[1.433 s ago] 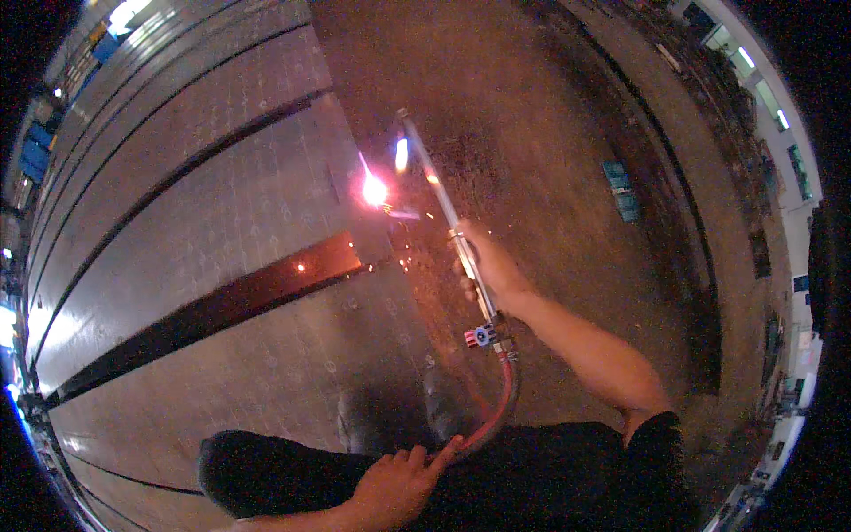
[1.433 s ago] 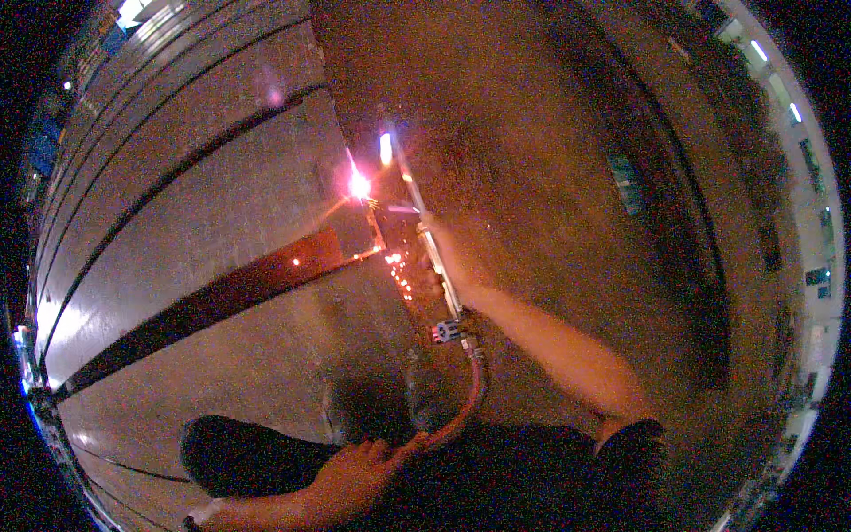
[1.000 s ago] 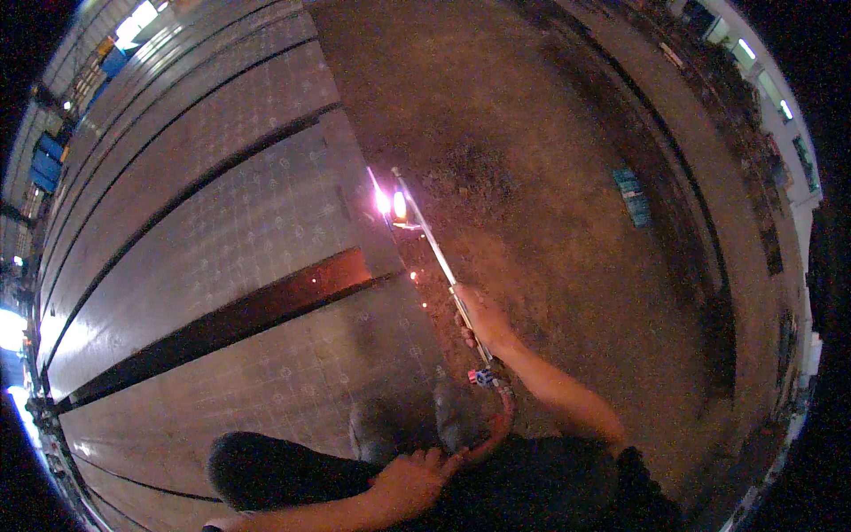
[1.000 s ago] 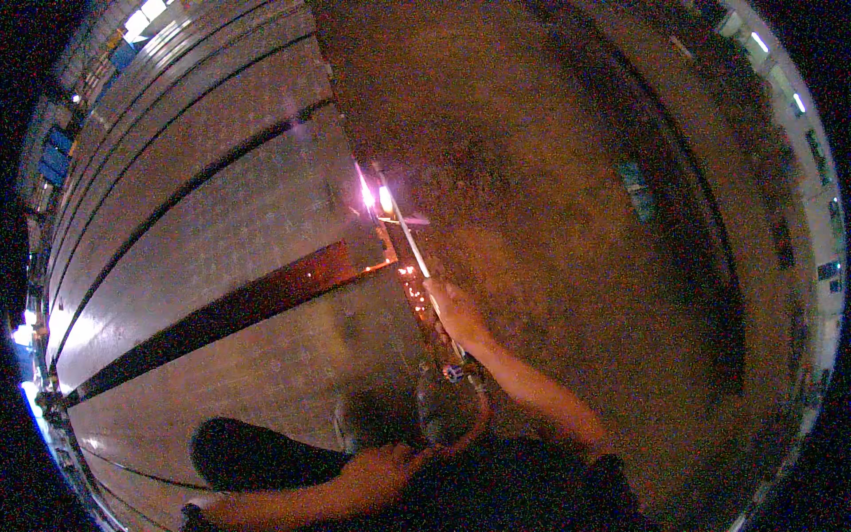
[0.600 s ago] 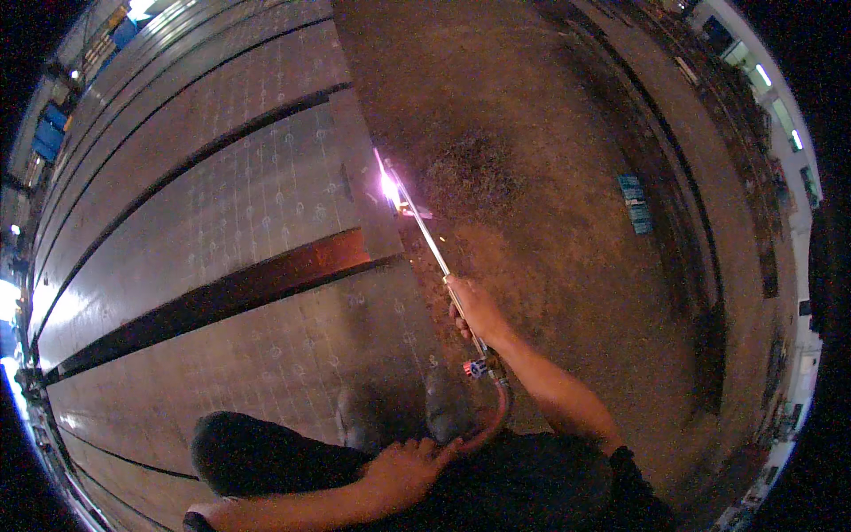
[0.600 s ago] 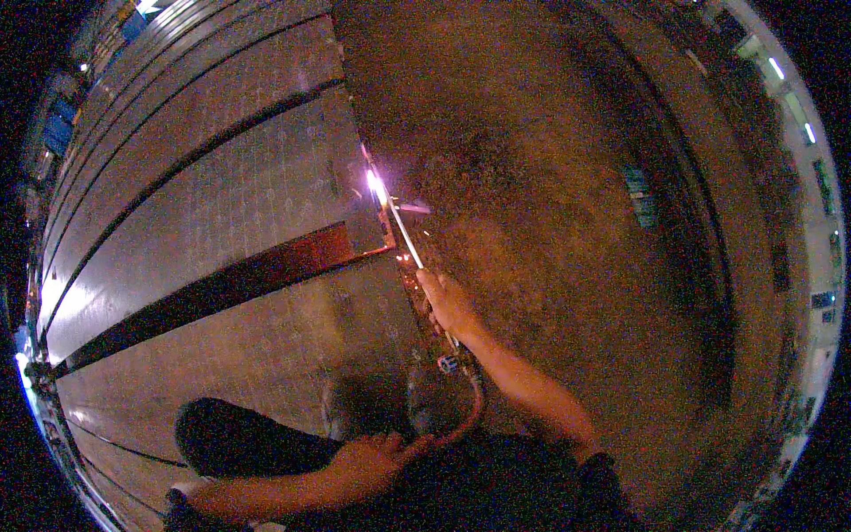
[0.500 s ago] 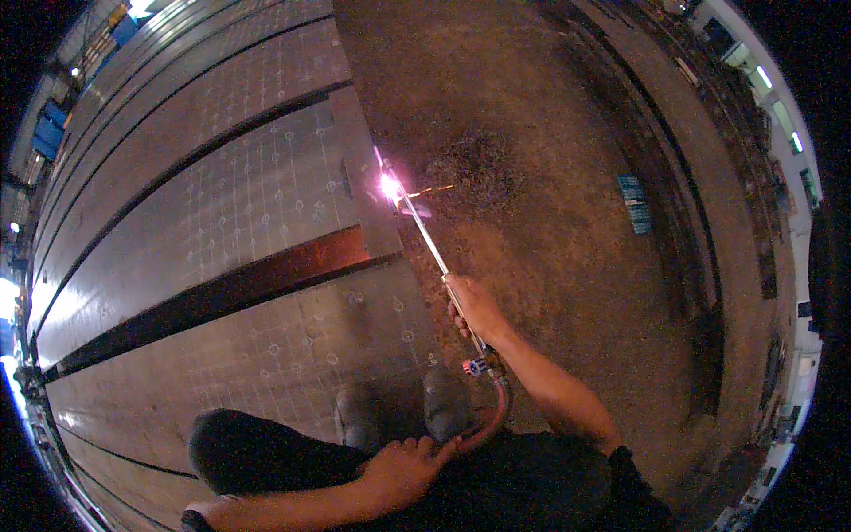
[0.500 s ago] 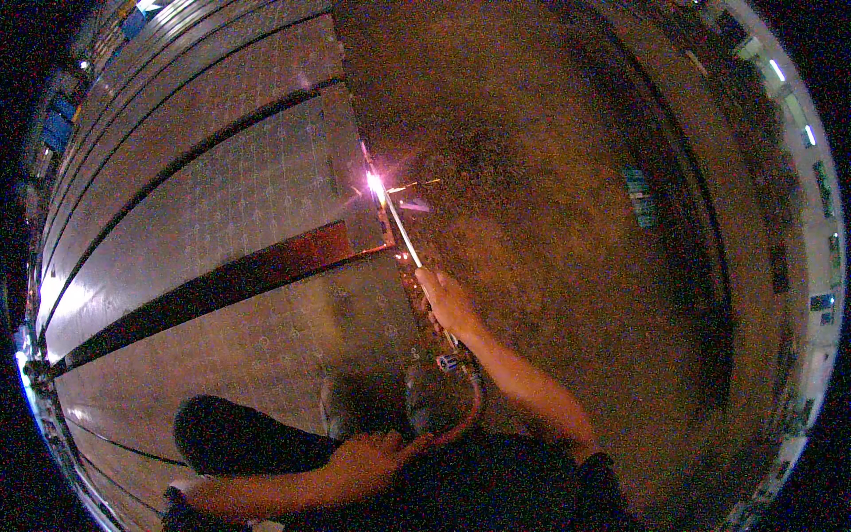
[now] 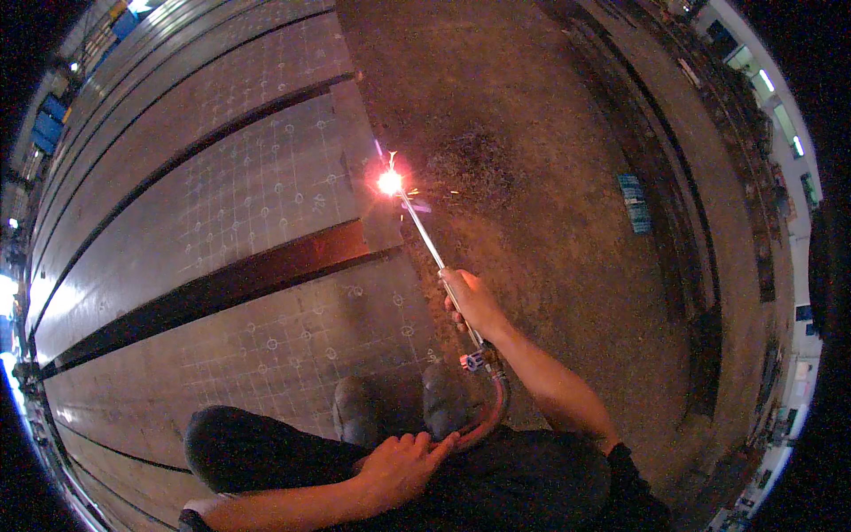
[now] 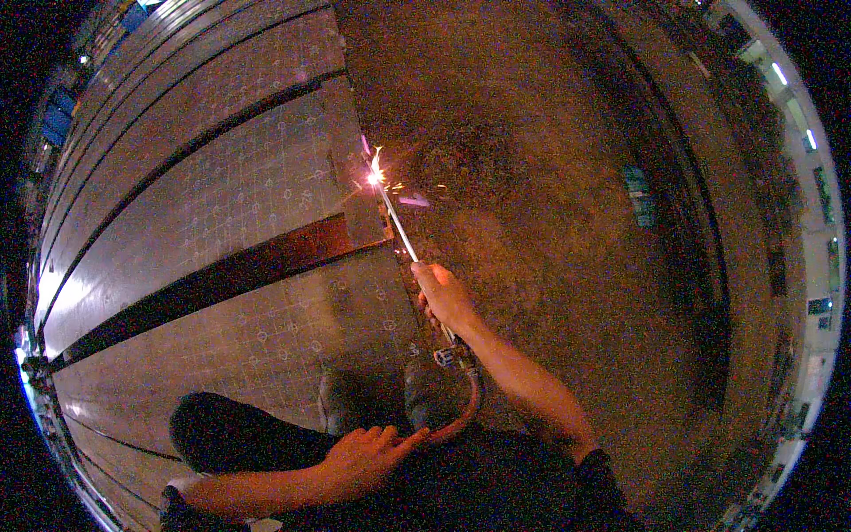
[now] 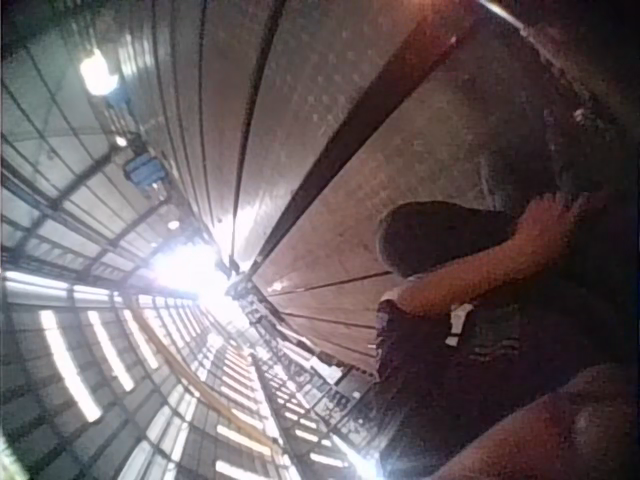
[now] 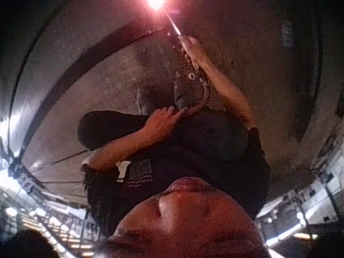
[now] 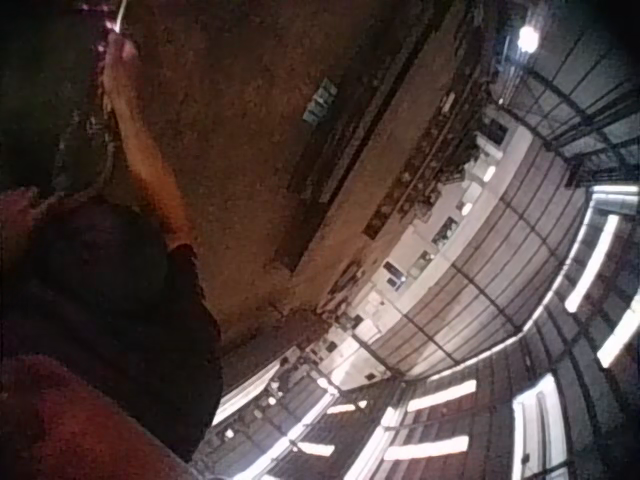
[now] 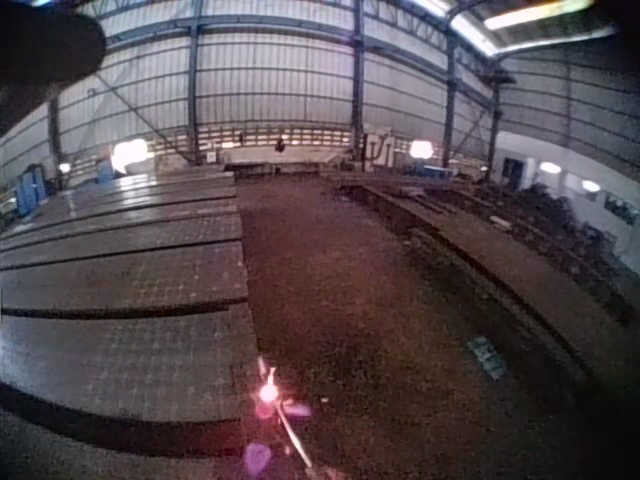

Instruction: The person uses a cutting torch to cut a long strip from a large metal sheet. After completing the cut, they use a metal bar to flip the cut piece and then walk away with the torch and bar.

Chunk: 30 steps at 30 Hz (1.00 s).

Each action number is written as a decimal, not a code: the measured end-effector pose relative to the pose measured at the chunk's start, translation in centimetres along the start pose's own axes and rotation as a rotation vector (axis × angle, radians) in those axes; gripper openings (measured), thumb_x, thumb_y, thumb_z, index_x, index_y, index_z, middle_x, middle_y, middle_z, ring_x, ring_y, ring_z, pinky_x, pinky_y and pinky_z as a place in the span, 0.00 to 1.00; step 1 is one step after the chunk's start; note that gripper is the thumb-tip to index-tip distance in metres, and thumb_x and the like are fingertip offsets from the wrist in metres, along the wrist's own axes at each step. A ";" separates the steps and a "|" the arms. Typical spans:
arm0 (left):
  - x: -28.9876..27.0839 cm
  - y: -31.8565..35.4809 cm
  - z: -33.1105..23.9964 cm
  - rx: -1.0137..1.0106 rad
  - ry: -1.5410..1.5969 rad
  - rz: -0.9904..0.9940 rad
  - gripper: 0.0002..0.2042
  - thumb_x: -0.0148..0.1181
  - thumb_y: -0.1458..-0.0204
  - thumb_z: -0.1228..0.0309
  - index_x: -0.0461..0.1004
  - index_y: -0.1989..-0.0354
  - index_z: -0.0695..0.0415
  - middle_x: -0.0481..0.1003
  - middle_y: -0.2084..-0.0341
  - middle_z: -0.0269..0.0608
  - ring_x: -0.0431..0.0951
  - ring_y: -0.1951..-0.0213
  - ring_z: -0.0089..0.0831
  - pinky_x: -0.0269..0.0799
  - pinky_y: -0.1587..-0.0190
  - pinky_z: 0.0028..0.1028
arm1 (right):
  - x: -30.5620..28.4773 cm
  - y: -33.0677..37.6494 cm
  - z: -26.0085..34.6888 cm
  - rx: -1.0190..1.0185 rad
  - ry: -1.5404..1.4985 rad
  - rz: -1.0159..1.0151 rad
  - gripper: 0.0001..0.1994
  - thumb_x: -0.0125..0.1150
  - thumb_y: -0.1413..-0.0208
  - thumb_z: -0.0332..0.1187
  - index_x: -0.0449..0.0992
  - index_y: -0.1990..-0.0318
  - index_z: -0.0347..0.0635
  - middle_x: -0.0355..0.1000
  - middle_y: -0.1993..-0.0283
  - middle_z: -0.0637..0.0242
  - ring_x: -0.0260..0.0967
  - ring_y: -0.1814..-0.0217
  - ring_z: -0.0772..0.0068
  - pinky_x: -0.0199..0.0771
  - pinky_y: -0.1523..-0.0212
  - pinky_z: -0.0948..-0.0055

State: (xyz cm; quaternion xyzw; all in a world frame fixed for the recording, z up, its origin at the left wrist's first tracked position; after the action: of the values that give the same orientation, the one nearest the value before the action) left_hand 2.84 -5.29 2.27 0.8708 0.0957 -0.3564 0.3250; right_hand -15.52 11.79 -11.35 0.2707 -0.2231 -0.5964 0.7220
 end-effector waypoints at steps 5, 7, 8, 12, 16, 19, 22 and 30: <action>-0.2 -0.1 -0.2 -0.014 -0.014 0.019 0.35 0.52 0.47 0.70 0.48 0.29 0.48 0.71 0.63 0.48 0.77 0.65 0.43 0.76 0.63 0.40 | 0.0 0.2 -0.3 0.008 -0.011 0.006 0.24 0.48 0.40 0.58 0.67 0.57 0.45 0.62 0.77 0.72 0.58 0.84 0.82 0.60 0.86 0.77; 0.0 -0.1 -0.2 -0.019 -0.012 0.043 0.35 0.52 0.47 0.70 0.47 0.29 0.48 0.71 0.63 0.49 0.77 0.64 0.43 0.76 0.62 0.40 | 0.1 0.2 -0.3 0.011 -0.015 0.022 0.24 0.47 0.40 0.58 0.67 0.57 0.45 0.62 0.78 0.72 0.58 0.84 0.82 0.60 0.86 0.77; 0.1 -0.1 -0.2 -0.019 -0.016 0.041 0.35 0.52 0.47 0.70 0.47 0.29 0.48 0.71 0.62 0.49 0.77 0.64 0.43 0.76 0.62 0.40 | 0.0 0.1 -0.3 0.003 -0.014 0.019 0.24 0.47 0.40 0.58 0.67 0.57 0.45 0.62 0.78 0.72 0.58 0.84 0.82 0.60 0.86 0.77; 0.8 -0.4 0.0 -0.019 -0.029 0.046 0.36 0.51 0.47 0.70 0.47 0.28 0.48 0.71 0.61 0.49 0.76 0.63 0.43 0.76 0.63 0.39 | -0.2 -0.1 -0.6 -0.020 -0.009 0.017 0.23 0.48 0.40 0.58 0.67 0.59 0.45 0.62 0.78 0.73 0.58 0.85 0.82 0.60 0.86 0.77; 0.6 -0.6 -0.2 -0.027 -0.038 0.063 0.35 0.51 0.47 0.70 0.47 0.28 0.48 0.71 0.61 0.49 0.76 0.63 0.42 0.76 0.63 0.39 | -0.3 -0.4 -1.0 -0.017 -0.009 -0.003 0.23 0.48 0.39 0.57 0.67 0.60 0.45 0.62 0.78 0.73 0.58 0.85 0.82 0.60 0.86 0.76; 1.3 -0.4 -0.1 -0.020 -0.045 -0.022 0.35 0.51 0.47 0.71 0.49 0.29 0.49 0.71 0.64 0.48 0.76 0.65 0.42 0.76 0.65 0.39 | -0.1 -0.5 -1.4 0.005 0.022 -0.010 0.22 0.48 0.39 0.56 0.67 0.61 0.44 0.62 0.79 0.72 0.58 0.85 0.82 0.60 0.86 0.77; 1.1 -0.9 -0.1 -0.020 0.037 -0.042 0.31 0.51 0.47 0.70 0.54 0.32 0.54 0.73 0.65 0.49 0.78 0.67 0.40 0.75 0.67 0.35 | -0.8 0.4 -0.8 0.032 0.048 -0.074 0.21 0.47 0.38 0.53 0.69 0.61 0.42 0.63 0.78 0.70 0.60 0.83 0.81 0.63 0.84 0.76; -0.6 -1.4 1.3 -0.025 -0.063 -0.056 0.31 0.50 0.47 0.72 0.54 0.31 0.51 0.72 0.68 0.45 0.76 0.69 0.38 0.74 0.68 0.36 | -1.0 -2.5 -0.8 -0.079 0.073 -0.075 0.25 0.43 0.37 0.54 0.70 0.56 0.38 0.64 0.76 0.65 0.65 0.74 0.76 0.66 0.76 0.72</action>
State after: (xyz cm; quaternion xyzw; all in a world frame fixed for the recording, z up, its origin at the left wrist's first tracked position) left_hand 1.06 -5.03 1.29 0.8520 0.1140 -0.3913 0.3285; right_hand -17.07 12.48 -13.57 0.2720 -0.1627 -0.6209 0.7170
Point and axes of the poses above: each hand's wrist, its own y-axis away from the middle knuckle, its own x-axis out of the palm, z = x × y, the point moved 3 cm from there along -y, towards the middle knuckle
